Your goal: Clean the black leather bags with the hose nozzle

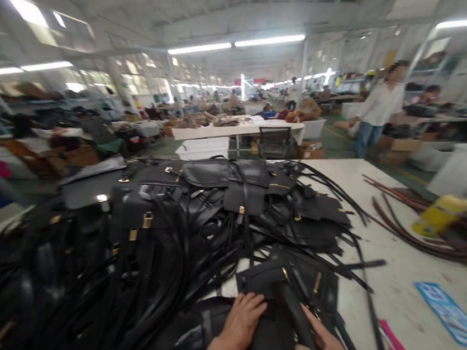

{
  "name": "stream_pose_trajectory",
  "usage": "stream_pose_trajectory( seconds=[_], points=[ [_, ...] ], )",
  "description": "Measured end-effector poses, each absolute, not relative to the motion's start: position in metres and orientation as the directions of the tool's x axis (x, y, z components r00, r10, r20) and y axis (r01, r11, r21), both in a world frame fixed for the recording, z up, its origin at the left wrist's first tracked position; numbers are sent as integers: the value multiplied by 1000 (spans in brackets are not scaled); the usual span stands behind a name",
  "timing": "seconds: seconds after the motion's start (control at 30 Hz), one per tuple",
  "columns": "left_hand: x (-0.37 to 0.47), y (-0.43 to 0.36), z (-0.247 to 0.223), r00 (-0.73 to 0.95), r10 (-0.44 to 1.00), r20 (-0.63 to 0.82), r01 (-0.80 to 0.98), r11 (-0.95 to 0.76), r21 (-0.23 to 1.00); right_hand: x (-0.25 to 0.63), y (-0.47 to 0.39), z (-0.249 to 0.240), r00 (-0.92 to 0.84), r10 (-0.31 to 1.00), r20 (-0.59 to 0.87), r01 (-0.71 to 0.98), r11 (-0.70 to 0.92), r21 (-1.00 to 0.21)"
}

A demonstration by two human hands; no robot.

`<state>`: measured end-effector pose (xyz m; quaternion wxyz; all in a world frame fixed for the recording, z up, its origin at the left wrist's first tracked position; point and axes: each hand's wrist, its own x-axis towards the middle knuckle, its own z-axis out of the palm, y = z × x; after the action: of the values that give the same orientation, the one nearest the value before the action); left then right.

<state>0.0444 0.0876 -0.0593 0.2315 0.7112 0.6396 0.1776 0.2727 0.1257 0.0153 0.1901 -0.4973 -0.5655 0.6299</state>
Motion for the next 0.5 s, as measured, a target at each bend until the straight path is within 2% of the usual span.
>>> stream_pose_trajectory(
  seconds=[0.1,0.27,0.4,0.5],
  points=[
    [43,95,-76,161,987,-26,848,-125,515,268,116,29,-416,784,-461,241,-394,-887],
    [39,93,-89,203,979,22,934,-200,297,258,102,38,-482,742,-466,220,-412,-884],
    [45,86,-100,140,990,33,956,-144,256,249,102,23,-492,695,-524,301,-429,-852],
    [51,80,-110,82,995,60,963,-94,252,243,109,9,-477,712,-515,311,-411,-857]
  ],
)
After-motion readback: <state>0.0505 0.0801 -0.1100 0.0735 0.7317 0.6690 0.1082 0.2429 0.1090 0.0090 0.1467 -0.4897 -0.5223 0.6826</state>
